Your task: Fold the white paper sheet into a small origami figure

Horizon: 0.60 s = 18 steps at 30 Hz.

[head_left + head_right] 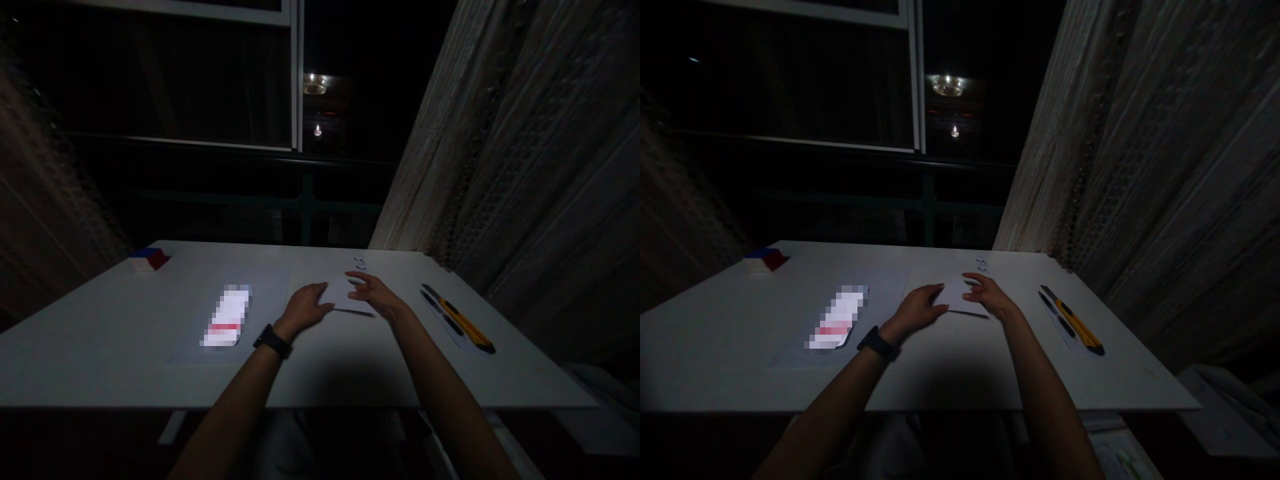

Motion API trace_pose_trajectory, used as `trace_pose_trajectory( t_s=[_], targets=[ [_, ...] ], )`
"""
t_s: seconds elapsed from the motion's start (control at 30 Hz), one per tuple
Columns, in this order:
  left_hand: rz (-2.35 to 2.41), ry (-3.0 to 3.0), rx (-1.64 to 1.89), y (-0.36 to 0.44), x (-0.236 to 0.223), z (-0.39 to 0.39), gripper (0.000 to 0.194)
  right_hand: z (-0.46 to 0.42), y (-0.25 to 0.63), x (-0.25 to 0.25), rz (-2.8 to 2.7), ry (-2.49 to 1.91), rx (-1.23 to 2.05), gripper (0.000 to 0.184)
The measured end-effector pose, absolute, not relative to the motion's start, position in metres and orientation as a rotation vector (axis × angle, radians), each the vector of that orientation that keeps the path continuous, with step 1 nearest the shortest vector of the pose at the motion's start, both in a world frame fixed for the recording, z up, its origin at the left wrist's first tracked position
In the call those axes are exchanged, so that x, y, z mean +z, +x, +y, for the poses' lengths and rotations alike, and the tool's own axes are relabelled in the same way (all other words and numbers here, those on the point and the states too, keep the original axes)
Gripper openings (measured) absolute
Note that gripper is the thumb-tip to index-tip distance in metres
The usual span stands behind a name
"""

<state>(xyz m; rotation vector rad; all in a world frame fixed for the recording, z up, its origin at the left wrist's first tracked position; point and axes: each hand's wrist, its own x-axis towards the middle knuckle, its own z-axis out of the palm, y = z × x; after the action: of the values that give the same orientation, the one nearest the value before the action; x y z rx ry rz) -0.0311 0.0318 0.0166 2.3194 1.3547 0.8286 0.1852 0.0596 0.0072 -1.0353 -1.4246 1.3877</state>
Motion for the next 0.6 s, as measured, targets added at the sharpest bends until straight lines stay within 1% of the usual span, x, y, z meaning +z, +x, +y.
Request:
trace_pose_trajectory(
  t_s=[0.1,0.2,0.33,0.43,0.6],
  targets=[
    [1.255,2.315,0.836,-0.031,0.021,0.028,0.053,0.057,0.185,0.011,-1.386,-1.025,1.437,0.076],
    [1.194,2.298,0.841,-0.031,0.022,0.026,0.047,0.054,0.184,0.015,-1.366,-0.974,1.475,0.075],
    [1.146,2.244,0.871,-0.032,0.019,0.029,0.057,0.054,0.188,0.016,-1.342,-0.964,1.468,0.074],
    [1.141,2.117,0.905,-0.034,0.013,0.036,0.059,0.059,0.193,0.012,-1.374,-1.077,1.372,0.074],
    [1.102,1.902,0.987,-0.037,0.011,0.046,0.051,0.068,0.199,0.000,-1.563,-1.250,1.136,0.070]
  ],
)
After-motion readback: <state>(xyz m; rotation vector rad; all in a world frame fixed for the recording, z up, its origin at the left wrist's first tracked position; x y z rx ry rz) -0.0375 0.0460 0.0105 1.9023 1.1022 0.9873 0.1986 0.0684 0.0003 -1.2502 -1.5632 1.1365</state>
